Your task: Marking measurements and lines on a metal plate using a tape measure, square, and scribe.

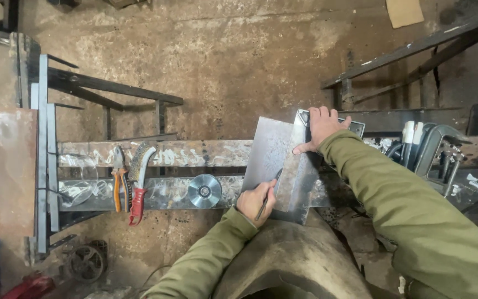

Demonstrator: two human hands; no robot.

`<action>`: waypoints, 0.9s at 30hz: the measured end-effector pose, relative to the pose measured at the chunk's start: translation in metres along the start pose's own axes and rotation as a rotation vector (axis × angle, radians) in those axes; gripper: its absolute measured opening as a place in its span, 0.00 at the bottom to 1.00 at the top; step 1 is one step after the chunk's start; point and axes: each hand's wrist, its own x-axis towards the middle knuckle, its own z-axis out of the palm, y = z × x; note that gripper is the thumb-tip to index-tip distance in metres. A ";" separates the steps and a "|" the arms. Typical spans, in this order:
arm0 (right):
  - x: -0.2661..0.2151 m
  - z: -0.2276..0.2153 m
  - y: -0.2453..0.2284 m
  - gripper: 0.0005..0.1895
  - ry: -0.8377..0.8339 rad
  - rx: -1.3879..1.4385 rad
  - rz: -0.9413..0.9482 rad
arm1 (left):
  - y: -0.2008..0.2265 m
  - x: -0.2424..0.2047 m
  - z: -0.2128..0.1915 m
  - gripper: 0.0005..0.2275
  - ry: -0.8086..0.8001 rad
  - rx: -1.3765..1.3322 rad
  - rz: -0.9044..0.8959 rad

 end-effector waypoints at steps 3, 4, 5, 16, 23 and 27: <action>-0.002 -0.001 -0.002 0.73 0.015 -0.006 0.004 | -0.011 -0.014 0.002 0.09 0.046 -0.002 0.128; -0.004 -0.002 -0.002 0.73 0.011 -0.016 0.013 | -0.015 -0.018 0.003 0.08 0.061 -0.014 0.195; -0.003 0.000 -0.001 0.73 0.012 -0.015 0.013 | -0.009 -0.017 -0.001 0.08 0.061 -0.013 0.196; -0.005 0.002 0.001 0.71 0.049 0.021 -0.024 | -0.007 0.073 0.010 0.13 0.183 -0.207 0.223; -0.005 -0.003 0.001 0.71 0.044 0.030 -0.022 | 0.006 0.106 0.011 0.13 0.162 -0.185 0.243; -0.007 -0.006 -0.001 0.71 0.017 0.046 -0.007 | 0.018 0.107 0.005 0.13 0.129 -0.213 0.200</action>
